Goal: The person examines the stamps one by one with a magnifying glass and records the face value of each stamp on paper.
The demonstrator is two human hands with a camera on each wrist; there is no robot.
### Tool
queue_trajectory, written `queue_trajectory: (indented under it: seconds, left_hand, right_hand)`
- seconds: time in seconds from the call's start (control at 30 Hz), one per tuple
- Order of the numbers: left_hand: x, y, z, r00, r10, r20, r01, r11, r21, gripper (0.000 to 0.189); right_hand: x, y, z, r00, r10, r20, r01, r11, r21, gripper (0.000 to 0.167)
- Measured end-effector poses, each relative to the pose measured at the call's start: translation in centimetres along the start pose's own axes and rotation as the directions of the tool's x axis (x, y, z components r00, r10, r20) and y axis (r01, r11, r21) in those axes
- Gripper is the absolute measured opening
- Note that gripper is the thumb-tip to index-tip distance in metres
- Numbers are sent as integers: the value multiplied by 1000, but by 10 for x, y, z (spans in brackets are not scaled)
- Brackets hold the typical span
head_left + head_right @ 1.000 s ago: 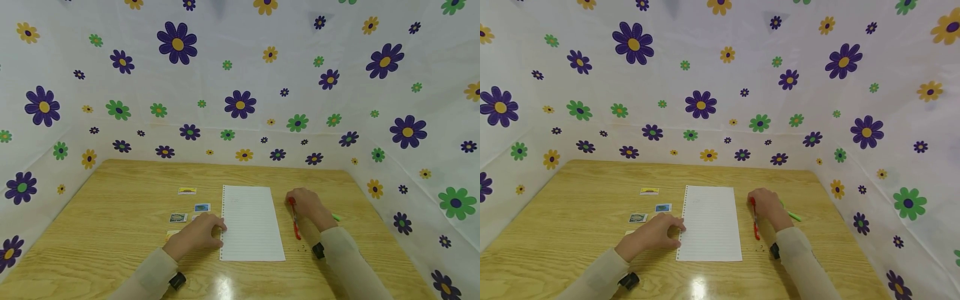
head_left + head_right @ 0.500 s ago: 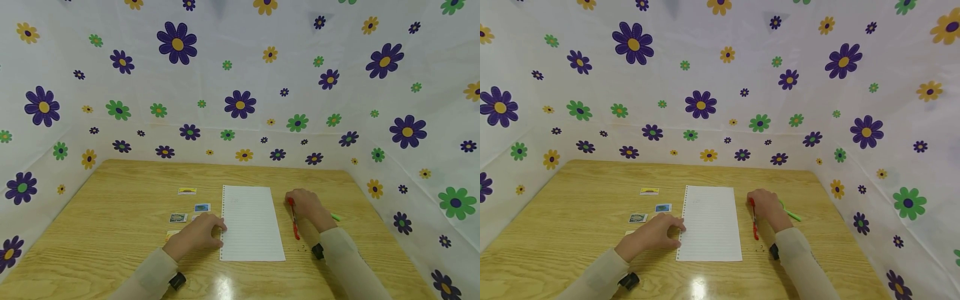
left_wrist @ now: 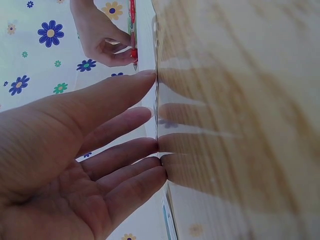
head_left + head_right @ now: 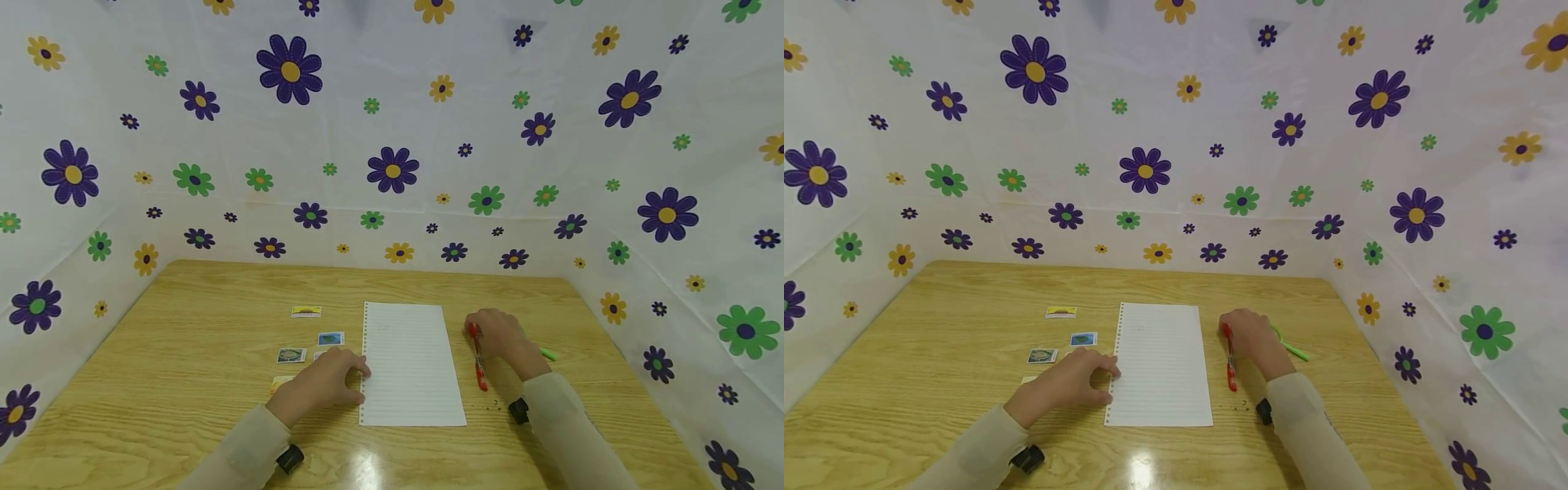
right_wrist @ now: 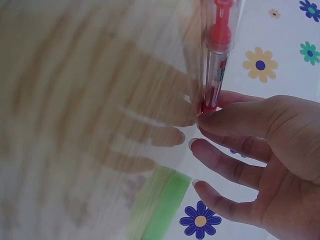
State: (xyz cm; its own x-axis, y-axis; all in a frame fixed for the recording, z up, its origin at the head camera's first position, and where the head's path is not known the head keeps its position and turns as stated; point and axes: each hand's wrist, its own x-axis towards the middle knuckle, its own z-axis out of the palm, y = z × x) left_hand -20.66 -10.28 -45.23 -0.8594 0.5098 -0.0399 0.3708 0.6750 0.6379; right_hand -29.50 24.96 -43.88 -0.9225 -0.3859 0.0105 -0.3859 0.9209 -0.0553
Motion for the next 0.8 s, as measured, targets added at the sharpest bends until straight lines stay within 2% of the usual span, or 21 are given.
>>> queue_trajectory:
  seconds: [0.23, 0.47, 0.8]
  left_hand:
    - [0, 0, 1, 1000, -1, -4, 1, 1000, 2, 36]
    - [-1, 1, 0, 1000, -1, -9, 2, 1000, 14, 37]
    - [-2, 3, 0, 1000, 27, 4, -27, 999, 22, 37]
  right_hand:
    - [-1, 7, -2, 1000, 19, 11, -20, 993, 113, 26]
    - [-11, 13, -18, 1000, 23, -19, -17, 962, 272, 28]
    - [-28, 17, -34, 998, 41, -36, -26, 940, 340, 27]
